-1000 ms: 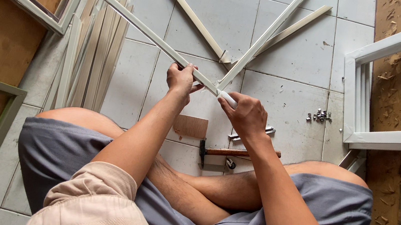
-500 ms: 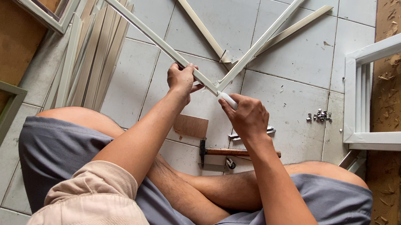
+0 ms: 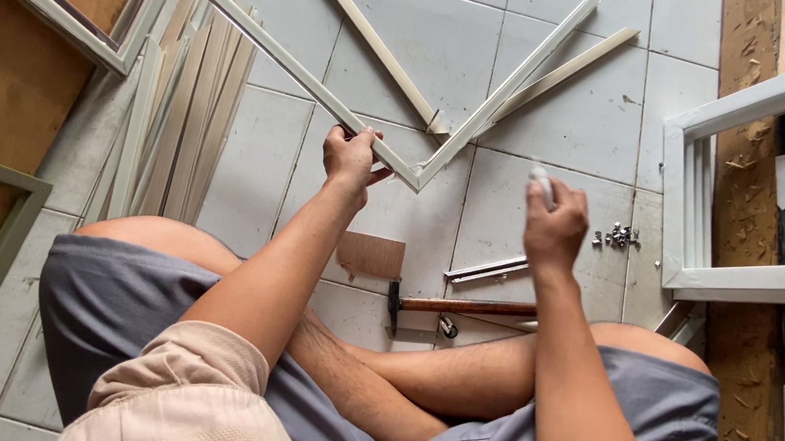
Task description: The person assembles a rectangular frame by applying glue to the ends of four white profile pieces and joining them at the corners. The person works on a tiled floor, using a small bottle to apply adhesive and pressing the joints together to form the frame.
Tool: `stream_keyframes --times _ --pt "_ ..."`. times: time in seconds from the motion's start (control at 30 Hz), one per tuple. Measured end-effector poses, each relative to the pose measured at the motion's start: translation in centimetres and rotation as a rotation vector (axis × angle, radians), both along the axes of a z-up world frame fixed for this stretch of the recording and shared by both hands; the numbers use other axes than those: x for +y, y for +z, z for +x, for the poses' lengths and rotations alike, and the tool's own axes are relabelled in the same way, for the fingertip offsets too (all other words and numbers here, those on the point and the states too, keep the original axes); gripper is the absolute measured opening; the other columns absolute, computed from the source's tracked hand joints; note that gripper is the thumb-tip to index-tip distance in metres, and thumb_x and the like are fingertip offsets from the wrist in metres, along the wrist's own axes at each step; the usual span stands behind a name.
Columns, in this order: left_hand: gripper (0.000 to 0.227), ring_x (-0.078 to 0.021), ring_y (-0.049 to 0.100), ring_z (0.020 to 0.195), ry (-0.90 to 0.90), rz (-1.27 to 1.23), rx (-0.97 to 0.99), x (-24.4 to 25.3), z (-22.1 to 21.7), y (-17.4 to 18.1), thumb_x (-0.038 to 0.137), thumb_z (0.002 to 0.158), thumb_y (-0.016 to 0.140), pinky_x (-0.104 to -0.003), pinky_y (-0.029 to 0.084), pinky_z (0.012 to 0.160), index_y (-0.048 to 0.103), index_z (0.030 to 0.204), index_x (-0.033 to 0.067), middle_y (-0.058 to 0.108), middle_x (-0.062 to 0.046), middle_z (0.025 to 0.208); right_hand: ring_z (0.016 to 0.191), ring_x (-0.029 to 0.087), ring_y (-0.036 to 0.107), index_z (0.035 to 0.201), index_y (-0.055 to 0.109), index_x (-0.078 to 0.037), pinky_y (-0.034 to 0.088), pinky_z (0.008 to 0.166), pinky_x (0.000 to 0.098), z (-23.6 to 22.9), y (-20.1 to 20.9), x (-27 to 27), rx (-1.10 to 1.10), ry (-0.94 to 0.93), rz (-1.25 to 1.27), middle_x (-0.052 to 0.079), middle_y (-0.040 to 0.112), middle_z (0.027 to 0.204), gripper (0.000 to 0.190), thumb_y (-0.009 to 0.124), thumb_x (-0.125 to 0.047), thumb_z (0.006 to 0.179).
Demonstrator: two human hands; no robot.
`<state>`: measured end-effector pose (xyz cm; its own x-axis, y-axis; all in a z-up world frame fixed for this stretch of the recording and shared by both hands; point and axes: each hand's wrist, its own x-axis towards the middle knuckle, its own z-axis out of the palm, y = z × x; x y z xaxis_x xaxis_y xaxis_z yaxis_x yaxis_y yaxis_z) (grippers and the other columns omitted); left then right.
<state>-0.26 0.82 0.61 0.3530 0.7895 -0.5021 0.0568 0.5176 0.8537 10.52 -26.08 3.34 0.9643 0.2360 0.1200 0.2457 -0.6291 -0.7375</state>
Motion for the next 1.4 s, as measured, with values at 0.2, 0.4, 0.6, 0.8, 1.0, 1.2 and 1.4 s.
stream_keyframes --times 0.2,0.4,0.6,0.8,1.0,1.2,1.4 --pt "0.024 -0.0369 0.075 0.087 -0.044 0.032 -0.092 -0.9 -0.6 3.6 0.018 0.093 0.063 -0.063 0.067 0.070 0.056 0.112 0.0057 0.068 -0.013 0.103 0.090 0.021 0.075 0.109 0.076 -0.030 0.049 0.094 0.0345 3.4 -6.7 -4.0 0.025 -0.140 -0.194 -0.004 0.077 0.095 0.030 0.083 -0.020 0.082" --pt "0.027 -0.0269 0.072 0.089 -0.110 0.198 -0.256 -2.2 -1.7 7.8 0.024 0.095 0.064 -0.057 0.068 0.072 0.054 0.115 0.0095 0.065 -0.010 0.105 0.111 0.034 0.059 0.122 0.060 -0.015 0.045 0.098 0.0469 1.3 -5.2 -3.6 -0.317 -0.340 -0.065 0.007 0.057 0.114 0.058 0.078 -0.008 0.067" --pt "0.027 -0.0293 0.072 0.096 -0.364 0.644 -0.373 -5.2 -1.2 12.5 0.021 0.097 0.073 -0.045 0.067 0.070 0.059 0.121 0.0196 0.069 -0.009 0.106 0.071 0.022 0.058 0.136 0.061 -0.002 0.049 0.072 0.0367 -4.2 7.8 3.0 -0.147 0.362 0.339 0.011 0.061 0.079 0.046 0.070 -0.008 0.092" --pt "0.038 -0.0167 0.070 0.097 -0.653 1.185 -0.162 -8.3 -1.4 16.5 0.033 0.076 0.085 -0.037 0.061 0.077 0.070 0.111 0.0369 0.070 0.009 0.101 0.053 0.028 0.052 0.097 0.080 -0.017 0.048 0.061 0.0417 -8.1 12.4 6.3 -0.133 0.409 0.192 0.007 0.059 0.057 0.017 0.070 -0.030 0.097" --pt "0.043 -0.0280 0.052 0.127 -0.046 1.301 -0.055 -6.6 -1.7 14.9 0.050 0.098 0.067 -0.048 0.041 0.109 0.060 0.131 0.0231 0.059 -0.002 0.124 0.070 0.004 0.041 0.124 0.067 -0.007 0.038 0.067 0.0206 -4.4 6.3 4.6 0.472 0.406 0.826 0.000 0.058 0.090 0.031 0.053 -0.029 0.107" --pt "0.083 -0.0395 0.067 0.120 -0.356 0.059 -0.042 -4.5 -3.4 14.7 0.066 0.099 0.031 -0.056 0.046 0.104 0.043 0.148 -0.0006 0.063 -0.023 0.132 0.060 0.005 0.036 0.119 0.060 -0.006 0.036 0.064 0.0241 -3.3 4.8 4.1 1.048 0.322 1.114 -0.009 0.025 0.070 0.026 0.050 -0.024 0.102" --pt "0.046 -0.0375 0.077 0.089 -0.285 0.010 -0.048 -2.8 -0.3 5.7 0.022 0.096 0.065 -0.054 0.064 0.080 0.048 0.135 0.0037 0.064 -0.015 0.117 0.061 0.005 0.030 0.123 0.059 -0.010 0.036 0.060 0.0230 -2.3 0.3 4.6 1.169 0.337 1.070 -0.011 0.018 0.073 0.028 0.050 -0.027 0.103"
